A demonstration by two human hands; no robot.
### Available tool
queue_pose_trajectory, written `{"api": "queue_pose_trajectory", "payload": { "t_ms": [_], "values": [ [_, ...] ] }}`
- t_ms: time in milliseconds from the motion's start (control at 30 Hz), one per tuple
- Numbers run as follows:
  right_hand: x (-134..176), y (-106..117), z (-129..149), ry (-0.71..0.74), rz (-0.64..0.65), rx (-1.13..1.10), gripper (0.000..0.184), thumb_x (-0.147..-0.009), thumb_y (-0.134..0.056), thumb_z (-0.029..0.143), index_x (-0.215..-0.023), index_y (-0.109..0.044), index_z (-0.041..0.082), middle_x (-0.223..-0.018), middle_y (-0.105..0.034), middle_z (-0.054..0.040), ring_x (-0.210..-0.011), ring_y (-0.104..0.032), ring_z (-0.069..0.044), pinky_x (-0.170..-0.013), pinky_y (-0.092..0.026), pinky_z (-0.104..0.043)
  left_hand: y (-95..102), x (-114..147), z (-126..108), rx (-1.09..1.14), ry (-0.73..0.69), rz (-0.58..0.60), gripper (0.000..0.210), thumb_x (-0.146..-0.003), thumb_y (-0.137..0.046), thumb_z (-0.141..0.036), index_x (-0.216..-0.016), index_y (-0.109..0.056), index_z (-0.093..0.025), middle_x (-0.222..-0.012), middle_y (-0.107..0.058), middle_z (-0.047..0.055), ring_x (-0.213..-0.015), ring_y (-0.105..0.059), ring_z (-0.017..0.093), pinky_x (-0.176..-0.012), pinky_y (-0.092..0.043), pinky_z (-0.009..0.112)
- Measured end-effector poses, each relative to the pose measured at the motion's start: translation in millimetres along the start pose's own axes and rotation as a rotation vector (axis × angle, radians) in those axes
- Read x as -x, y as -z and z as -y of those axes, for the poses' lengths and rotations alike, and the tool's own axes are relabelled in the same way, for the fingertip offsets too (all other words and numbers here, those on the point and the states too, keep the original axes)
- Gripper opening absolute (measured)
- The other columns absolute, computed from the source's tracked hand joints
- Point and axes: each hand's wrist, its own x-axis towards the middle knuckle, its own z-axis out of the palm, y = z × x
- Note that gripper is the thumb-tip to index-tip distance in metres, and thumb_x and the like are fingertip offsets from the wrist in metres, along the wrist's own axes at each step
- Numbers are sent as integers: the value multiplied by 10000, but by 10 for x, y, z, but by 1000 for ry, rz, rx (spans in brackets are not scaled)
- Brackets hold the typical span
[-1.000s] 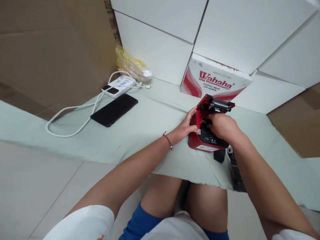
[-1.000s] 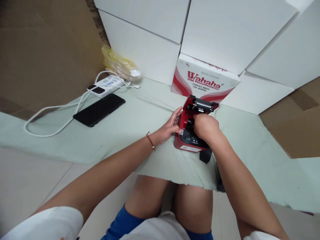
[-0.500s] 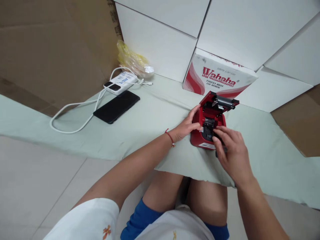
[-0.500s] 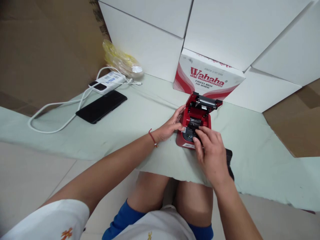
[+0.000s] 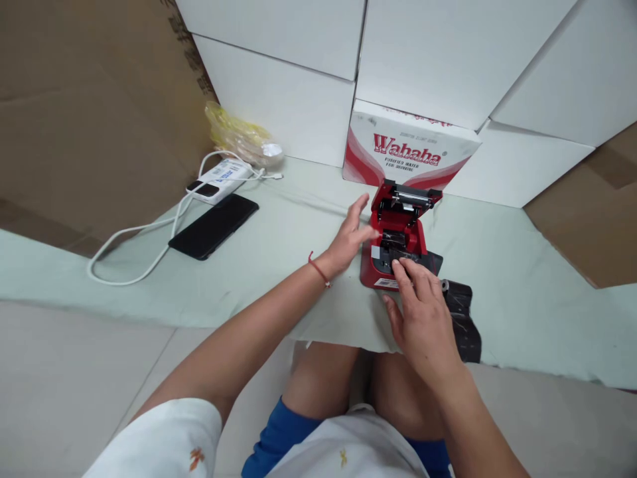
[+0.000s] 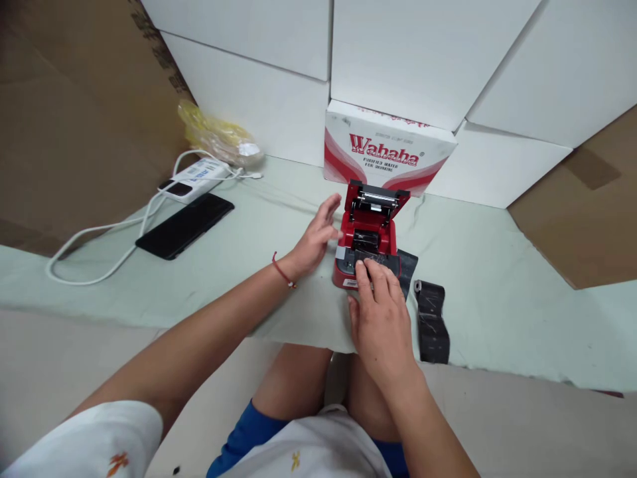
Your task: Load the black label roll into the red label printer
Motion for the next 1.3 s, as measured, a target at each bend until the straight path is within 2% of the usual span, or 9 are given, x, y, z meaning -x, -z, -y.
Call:
{"api": "queue_pose_trajectory", "payload": {
  "t_ms": [167,300,533,700,900,1000,1100,1200,1300],
  "values": [
    [11,1,-21,3,0,-43,659,-1016,-538,150,-1656,-392,206,-1534,-582,-205,-1407,-536,-379,-1136,-521,-625,-108,-327,-421,-75,-74,-2,508,-990,-561,-467,-1426,-587,-209,-1594,-566,104,-1557,-462,302,-1317,-323,471],
    [2,-3,-31,6,-15,-61,643,-1011,-546,154,-1640,-414,192,-1531,-586,-205,-1395,-539,-375,-1129,-531,-614,-83,-144,-611,-255,-141,18,435,-1033,-519,-526,-1219,-727,-192,-1361,-728,100,-1311,-652,268,-1198,-462,439],
    [9,-5,-41,-6,-22,-118,647,-1012,-531,142,-1644,-415,210,-1539,-588,-189,-1390,-544,-355,-1139,-517,-601,71,370,-397,-374,-265,89,528,-1088,-436,-561,-928,-830,-247,-1106,-841,82,-1203,-746,257,-1163,-492,483],
    [-5,25,-36,-16,-2,-111,587,-1007,-554,145,-1590,-484,156,-1527,-600,-201,-1382,-539,-351,-1134,-525,-572,79,371,-279,-470,-364,74,404,-1058,-502,-469,-919,-824,-268,-1098,-852,65,-1175,-756,275,-1150,-456,537],
    [6,8,-47,-4,-13,-104,623,-989,-554,135,-1605,-475,178,-1516,-610,-198,-1374,-554,-360,-1111,-544,-588,139,232,-372,-486,-271,210,147,-805,-723,-349,-895,-759,-239,-1097,-797,81,-1171,-688,318,-1135,-470,544],
    [30,-8,-55,1,-18,-94,666,-989,-554,148,-1641,-427,190,-1547,-586,-202,-1404,-537,-374,-1122,-533,-607,172,123,-277,-385,-231,245,542,-717,-767,-336,-1250,-721,-253,-1398,-678,92,-1401,-548,357,-1274,-352,545],
    [51,-11,-58,7,-11,-92,713,-995,-544,152,-1680,-361,225,-1573,-563,-188,-1429,-525,-377,-1144,-511,-624,182,72,-44,-149,-126,252,1037,-692,-771,-334,-1650,-376,-336,-1785,-298,22,-1691,-177,343,-1394,-97,489],
    [57,-11,-53,5,-6,-87,726,-993,-543,143,-1687,-340,220,-1580,-554,-186,-1440,-518,-372,-1166,-492,-626,177,111,179,53,3,305,1174,-738,-747,-344,-1727,-117,-390,-1847,-135,-29,-1728,-74,295,-1402,-51,463],
    [58,-27,-41,1,-7,-83,712,-990,-554,141,-1674,-367,207,-1583,-550,-186,-1448,-512,-369,-1186,-472,-626,175,171,258,90,34,324,1194,-766,-772,-359,-1730,-70,-406,-1856,-84,-30,-1731,-63,298,-1402,-70,471]
  ]
}}
